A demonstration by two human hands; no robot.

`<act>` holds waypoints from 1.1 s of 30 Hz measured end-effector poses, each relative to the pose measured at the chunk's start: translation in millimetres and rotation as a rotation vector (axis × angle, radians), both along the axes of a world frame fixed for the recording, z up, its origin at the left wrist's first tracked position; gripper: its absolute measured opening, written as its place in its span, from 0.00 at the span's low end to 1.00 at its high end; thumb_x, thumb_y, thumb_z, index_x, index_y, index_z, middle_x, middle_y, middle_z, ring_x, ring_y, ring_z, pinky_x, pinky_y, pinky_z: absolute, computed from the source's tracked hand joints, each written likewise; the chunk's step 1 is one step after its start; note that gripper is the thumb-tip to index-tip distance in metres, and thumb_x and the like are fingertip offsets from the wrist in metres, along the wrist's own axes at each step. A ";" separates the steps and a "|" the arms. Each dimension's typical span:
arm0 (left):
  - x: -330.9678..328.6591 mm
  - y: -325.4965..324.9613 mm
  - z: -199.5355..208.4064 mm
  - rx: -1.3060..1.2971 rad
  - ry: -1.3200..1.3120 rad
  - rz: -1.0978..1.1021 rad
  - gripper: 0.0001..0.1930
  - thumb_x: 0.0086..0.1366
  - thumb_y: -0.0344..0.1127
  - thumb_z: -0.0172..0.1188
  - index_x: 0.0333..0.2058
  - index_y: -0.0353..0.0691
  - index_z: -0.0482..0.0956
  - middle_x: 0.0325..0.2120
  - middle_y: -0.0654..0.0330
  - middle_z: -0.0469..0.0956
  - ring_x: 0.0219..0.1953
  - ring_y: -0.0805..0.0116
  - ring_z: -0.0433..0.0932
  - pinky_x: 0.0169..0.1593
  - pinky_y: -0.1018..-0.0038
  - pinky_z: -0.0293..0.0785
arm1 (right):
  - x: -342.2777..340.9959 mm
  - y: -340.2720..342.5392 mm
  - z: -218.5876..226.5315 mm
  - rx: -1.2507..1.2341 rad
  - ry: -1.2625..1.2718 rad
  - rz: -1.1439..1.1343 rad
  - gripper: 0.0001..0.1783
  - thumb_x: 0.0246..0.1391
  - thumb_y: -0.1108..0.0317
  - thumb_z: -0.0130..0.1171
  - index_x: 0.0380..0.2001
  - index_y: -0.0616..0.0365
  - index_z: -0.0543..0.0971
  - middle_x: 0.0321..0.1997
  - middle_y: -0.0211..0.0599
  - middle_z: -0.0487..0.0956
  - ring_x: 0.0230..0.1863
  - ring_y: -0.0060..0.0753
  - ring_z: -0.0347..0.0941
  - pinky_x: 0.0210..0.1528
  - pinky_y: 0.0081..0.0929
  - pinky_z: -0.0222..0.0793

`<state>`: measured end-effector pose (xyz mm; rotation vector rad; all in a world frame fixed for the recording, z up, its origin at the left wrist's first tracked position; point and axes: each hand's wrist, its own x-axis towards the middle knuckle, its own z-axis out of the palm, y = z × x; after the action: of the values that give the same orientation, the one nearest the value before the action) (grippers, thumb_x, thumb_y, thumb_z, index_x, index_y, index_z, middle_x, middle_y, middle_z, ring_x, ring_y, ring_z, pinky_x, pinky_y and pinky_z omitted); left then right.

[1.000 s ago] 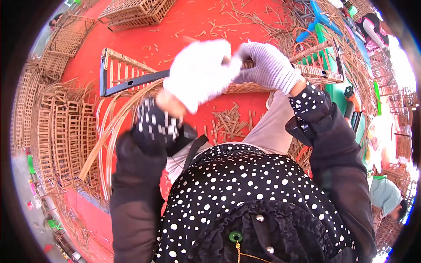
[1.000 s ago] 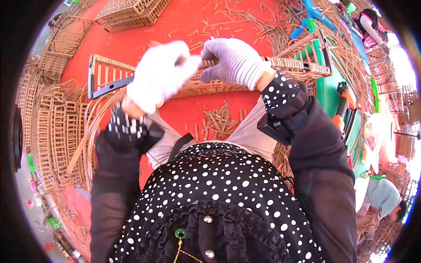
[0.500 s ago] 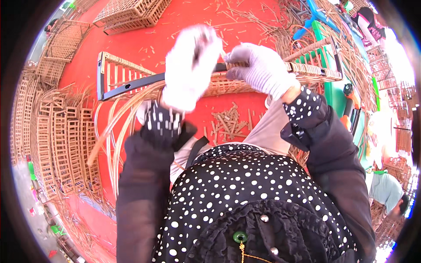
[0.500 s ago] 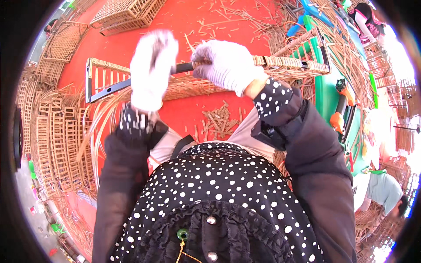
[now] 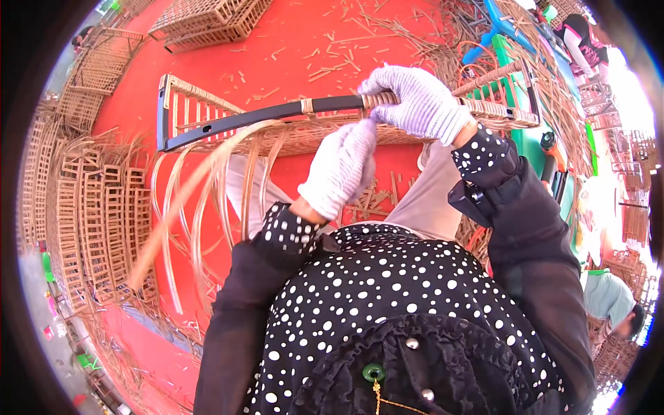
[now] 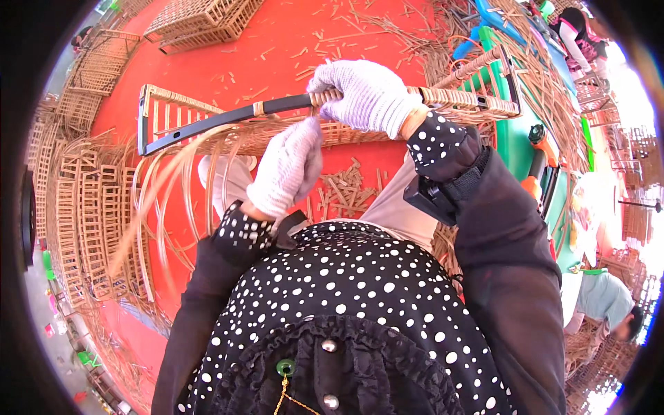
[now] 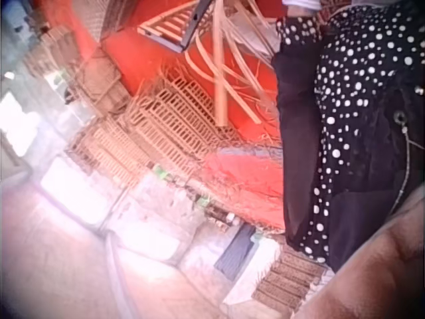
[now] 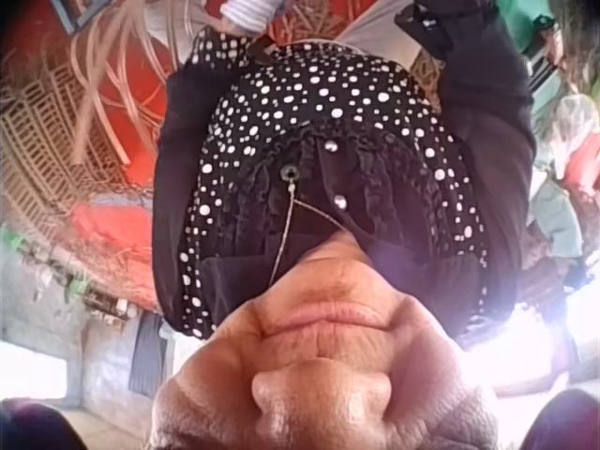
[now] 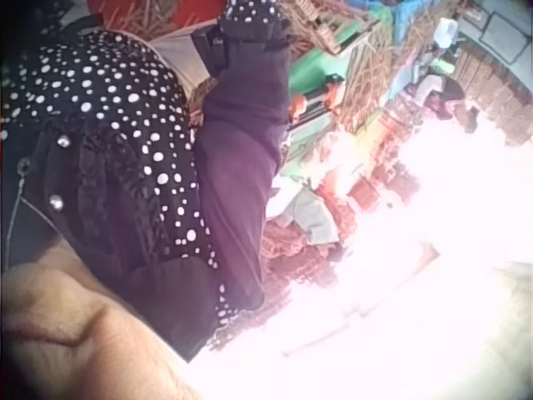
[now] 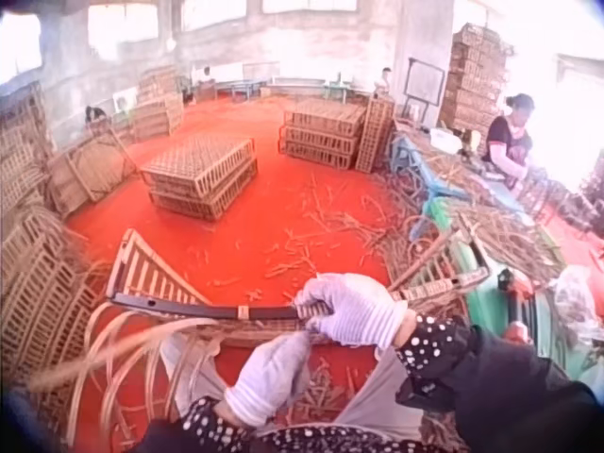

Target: The person is assembling or weaving a bamboo cage or furniture part using bamboo strips and a nail gun.

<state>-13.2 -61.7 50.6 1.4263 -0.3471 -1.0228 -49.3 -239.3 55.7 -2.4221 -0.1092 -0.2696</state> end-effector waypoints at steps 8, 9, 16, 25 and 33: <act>43.6 0.8 64.7 0.145 -0.064 -0.222 0.14 0.62 0.45 0.49 0.29 0.39 0.72 0.07 0.69 0.63 0.04 0.80 0.53 0.07 0.82 0.49 | -6.8 23.0 3.9 -0.256 -0.088 -0.234 0.17 0.38 0.46 0.62 0.24 0.46 0.75 0.25 0.31 0.77 0.28 0.39 0.75 0.30 0.35 0.69; 49.6 8.0 70.0 0.205 -0.260 -0.238 0.16 0.61 0.45 0.51 0.36 0.37 0.73 0.09 0.68 0.66 0.03 0.81 0.53 0.07 0.82 0.47 | -4.7 26.4 3.4 -0.257 -0.047 -0.248 0.18 0.37 0.45 0.62 0.24 0.46 0.75 0.24 0.31 0.77 0.28 0.38 0.75 0.30 0.35 0.69; 63.9 16.9 35.2 -0.014 -1.285 -0.276 0.23 0.47 0.40 0.66 0.43 0.42 0.73 0.34 0.59 0.75 0.37 0.69 0.74 0.40 0.76 0.71 | -6.9 21.7 7.7 -0.331 0.015 -0.266 0.20 0.38 0.44 0.60 0.27 0.46 0.74 0.27 0.31 0.77 0.29 0.38 0.76 0.32 0.36 0.70; 78.5 -8.8 26.1 0.231 -0.903 -0.320 0.10 0.53 0.36 0.62 0.29 0.35 0.81 0.19 0.62 0.76 0.22 0.78 0.71 0.27 0.79 0.65 | -14.4 20.3 10.6 -0.375 0.047 -0.183 0.21 0.39 0.47 0.60 0.31 0.50 0.73 0.32 0.32 0.75 0.35 0.36 0.75 0.36 0.34 0.69; 75.8 -9.0 32.0 0.187 -0.698 -0.298 0.10 0.54 0.35 0.60 0.31 0.33 0.80 0.22 0.63 0.78 0.24 0.81 0.74 0.30 0.82 0.70 | -13.9 22.8 9.1 -0.280 0.056 -0.149 0.20 0.39 0.48 0.60 0.30 0.50 0.73 0.30 0.33 0.75 0.33 0.36 0.75 0.35 0.34 0.69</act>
<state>62.7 -70.7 82.6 1.9214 -1.0152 -0.7703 -63.3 -216.6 64.9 -2.7192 0.0634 -0.2688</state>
